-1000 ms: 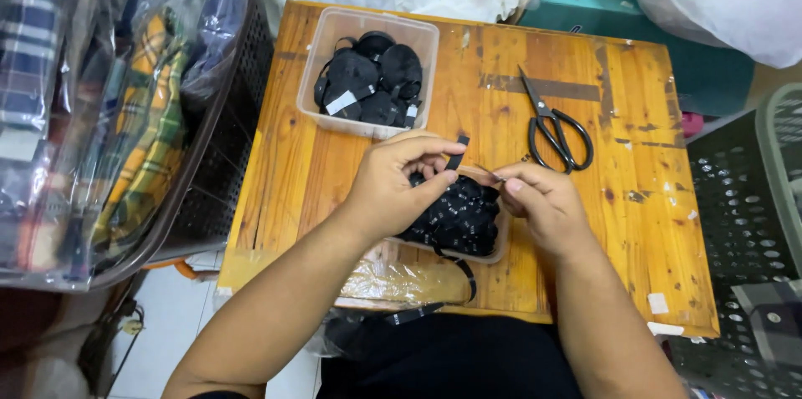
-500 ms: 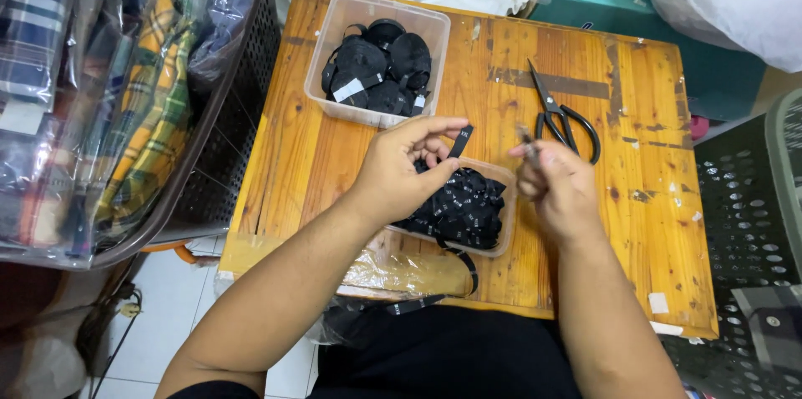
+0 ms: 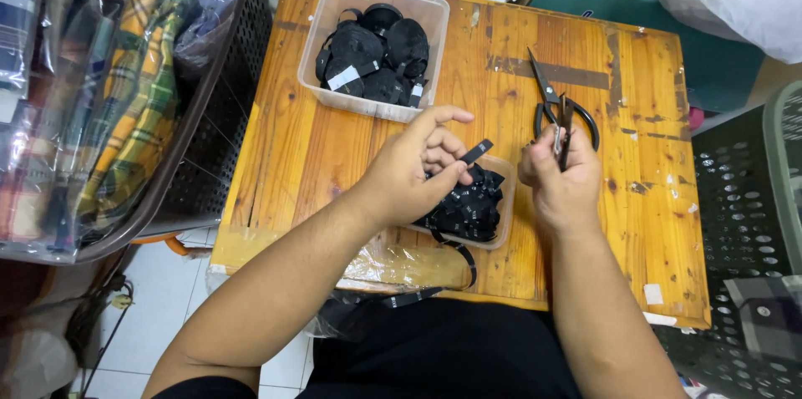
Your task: The person uses scissors to cut a black patterned fabric strip into small pieces. The person holds the fabric with one hand and cuts with the other, placing the cut pieces into a plastic container on the table.
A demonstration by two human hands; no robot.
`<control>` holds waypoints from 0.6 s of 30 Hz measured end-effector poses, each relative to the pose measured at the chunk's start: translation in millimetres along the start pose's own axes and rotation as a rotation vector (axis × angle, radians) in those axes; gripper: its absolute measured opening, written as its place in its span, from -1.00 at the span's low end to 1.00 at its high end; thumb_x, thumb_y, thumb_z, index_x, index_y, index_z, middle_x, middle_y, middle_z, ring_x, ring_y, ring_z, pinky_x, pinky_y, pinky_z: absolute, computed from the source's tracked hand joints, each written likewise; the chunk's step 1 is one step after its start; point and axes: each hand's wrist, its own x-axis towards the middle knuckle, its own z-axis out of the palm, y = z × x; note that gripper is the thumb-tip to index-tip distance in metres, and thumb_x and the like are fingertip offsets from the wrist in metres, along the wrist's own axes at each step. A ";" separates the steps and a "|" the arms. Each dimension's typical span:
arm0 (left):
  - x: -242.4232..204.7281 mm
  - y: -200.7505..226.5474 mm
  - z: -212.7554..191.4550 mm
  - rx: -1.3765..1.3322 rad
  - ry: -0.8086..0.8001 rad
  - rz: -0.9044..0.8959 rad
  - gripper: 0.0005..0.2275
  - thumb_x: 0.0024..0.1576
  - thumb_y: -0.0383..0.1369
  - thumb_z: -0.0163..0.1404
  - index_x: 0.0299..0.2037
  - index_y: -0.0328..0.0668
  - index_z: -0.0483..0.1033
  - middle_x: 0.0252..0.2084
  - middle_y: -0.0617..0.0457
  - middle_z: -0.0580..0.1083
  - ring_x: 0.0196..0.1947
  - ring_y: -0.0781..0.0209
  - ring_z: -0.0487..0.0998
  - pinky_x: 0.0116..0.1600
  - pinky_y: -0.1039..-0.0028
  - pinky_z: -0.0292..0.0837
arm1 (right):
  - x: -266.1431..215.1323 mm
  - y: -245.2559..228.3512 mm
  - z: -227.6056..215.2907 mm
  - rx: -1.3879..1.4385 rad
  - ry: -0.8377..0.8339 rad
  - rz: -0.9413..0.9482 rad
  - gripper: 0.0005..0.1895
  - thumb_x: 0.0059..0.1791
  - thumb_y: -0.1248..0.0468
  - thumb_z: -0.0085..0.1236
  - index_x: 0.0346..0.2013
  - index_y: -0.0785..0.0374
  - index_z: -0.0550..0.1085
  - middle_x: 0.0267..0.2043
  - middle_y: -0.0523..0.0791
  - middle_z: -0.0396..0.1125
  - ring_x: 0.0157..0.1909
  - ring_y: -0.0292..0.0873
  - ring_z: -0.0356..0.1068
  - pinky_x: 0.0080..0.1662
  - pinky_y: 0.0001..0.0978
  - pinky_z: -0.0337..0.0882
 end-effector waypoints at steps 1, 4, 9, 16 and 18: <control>0.6 -1.0 -0.6 -0.002 0.001 0.001 -0.62 -0.05 -0.60 -0.13 0.00 -0.24 0.15 -0.44 -0.09 0.44 -0.48 0.24 0.51 -0.37 0.58 0.45 | -0.2 -1.4 2.0 -0.002 -0.001 0.000 -0.78 -0.06 0.21 -0.08 -0.41 0.33 0.23 -0.79 -0.24 -0.07 -0.77 -0.39 -0.07 -0.67 -0.61 -0.01; 1.7 -2.3 -1.6 0.119 -0.011 0.074 -0.67 -0.04 -0.58 -0.16 -0.04 -0.26 0.21 -0.47 -0.03 0.44 -0.56 0.29 0.46 -0.44 0.59 0.41 | -2.3 -0.8 3.5 0.031 -0.058 -0.030 -0.85 -0.08 0.35 -0.08 -0.44 0.23 0.14 -0.69 -0.20 0.03 -0.72 -0.39 0.01 -0.66 -0.63 0.05; 1.7 1.2 -3.6 0.299 -0.047 0.161 -0.67 -0.02 -0.52 -0.19 -0.01 -0.26 0.23 -0.50 0.06 0.44 -0.66 0.36 0.34 -0.51 0.63 0.31 | -6.7 -4.8 7.8 0.060 -0.180 0.031 -0.69 -0.18 0.45 0.04 -0.48 0.21 0.06 -0.46 0.06 0.25 -0.55 -0.21 0.28 -0.53 -0.60 0.28; 1.5 2.4 -3.9 0.316 -0.057 0.184 -0.64 -0.03 -0.51 -0.20 0.03 -0.21 0.21 -0.48 0.07 0.44 -0.63 0.27 0.35 -0.47 0.54 0.31 | -11.9 -16.4 23.2 0.006 -0.219 0.107 -0.62 -0.27 0.56 0.10 -0.54 0.20 0.07 -0.49 0.03 0.29 -0.58 -0.30 0.28 -0.53 -0.66 0.29; 4.6 4.8 -6.0 0.458 0.051 0.343 -0.74 -0.03 -0.46 -0.14 -0.11 -0.19 0.34 -0.26 -0.01 0.40 -0.29 0.05 0.44 -0.19 0.38 0.37 | -10.4 -12.1 19.8 0.122 -0.161 0.105 -0.65 -0.22 0.57 0.03 -0.52 0.20 0.06 -0.48 0.05 0.26 -0.53 -0.23 0.31 -0.51 -0.58 0.35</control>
